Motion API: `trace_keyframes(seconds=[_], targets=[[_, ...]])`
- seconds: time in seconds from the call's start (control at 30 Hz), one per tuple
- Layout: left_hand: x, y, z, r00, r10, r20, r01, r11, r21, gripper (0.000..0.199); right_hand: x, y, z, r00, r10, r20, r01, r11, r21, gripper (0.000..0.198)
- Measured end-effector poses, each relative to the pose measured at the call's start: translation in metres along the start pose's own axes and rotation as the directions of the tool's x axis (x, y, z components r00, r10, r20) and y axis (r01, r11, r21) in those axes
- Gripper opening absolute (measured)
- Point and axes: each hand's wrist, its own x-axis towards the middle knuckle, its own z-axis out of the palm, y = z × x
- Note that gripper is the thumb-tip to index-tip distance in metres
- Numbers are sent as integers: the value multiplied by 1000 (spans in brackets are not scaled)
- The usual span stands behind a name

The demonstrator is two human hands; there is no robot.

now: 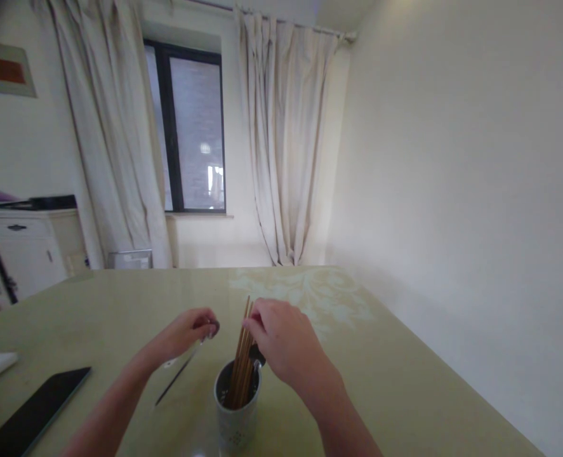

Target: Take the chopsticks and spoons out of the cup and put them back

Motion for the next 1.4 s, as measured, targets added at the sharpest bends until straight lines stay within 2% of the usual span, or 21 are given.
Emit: trace_keyframes(seconds=[0.07,0.17,0.27,0.37,0.43,0.53,0.6,0.67,0.7,0.73,0.77,0.83,0.9,1.03,1.1,1.27,1.4], targets=[[-10,27,-20,991,114,-68,-126,972,-200,22,2,-5,1,997,-23,-78,32,992,124,17],[-28,68,-36,955,249,-158,-291,882,-370,26,2,-14,6,983,-36,-180,92,943,319,23],[-41,100,-34,917,282,-284,-389,790,-474,21,0,-22,13,978,-80,-190,168,843,512,39],[-47,119,-23,887,252,-386,-437,724,-534,18,1,-25,18,976,-103,-192,201,767,610,33],[-45,123,-17,887,251,-388,-438,723,-534,20,4,-22,20,971,-96,-218,210,772,600,26],[-32,108,-15,897,235,-374,-402,785,-472,32,9,-14,21,962,-82,-262,214,822,528,15],[-17,80,-14,909,169,-381,-322,866,-384,41,12,-8,22,957,-59,-284,196,854,482,10],[-2,41,-8,921,60,-385,-136,975,-176,38,14,-4,23,961,-35,-276,161,878,450,8],[4,20,-3,931,1,-366,-11,1000,-24,34,14,-3,25,966,-28,-256,142,888,437,8],[9,-1,3,934,-61,-352,120,982,148,33,15,-3,26,973,-24,-230,122,898,423,10],[11,-19,9,936,-126,-327,231,924,306,35,16,-3,28,980,-24,-198,105,905,411,13],[11,-48,22,928,-207,-311,318,874,367,41,17,-3,33,991,-28,-132,78,917,390,17],[8,-63,32,928,-245,-281,341,863,372,44,17,-3,38,996,-30,-83,56,942,332,16],[4,-70,38,945,-234,-228,307,873,378,37,19,-3,47,999,-9,-38,13,994,106,12],[6,-69,35,951,-219,-217,288,885,365,31,19,-3,46,999,-18,-34,19,999,50,9],[11,-59,18,966,-183,-181,228,935,272,18,17,-4,34,985,-89,-147,110,984,138,10],[2,-24,-15,982,-80,-171,95,992,84,16,14,-6,24,955,-92,-281,168,952,256,12]])
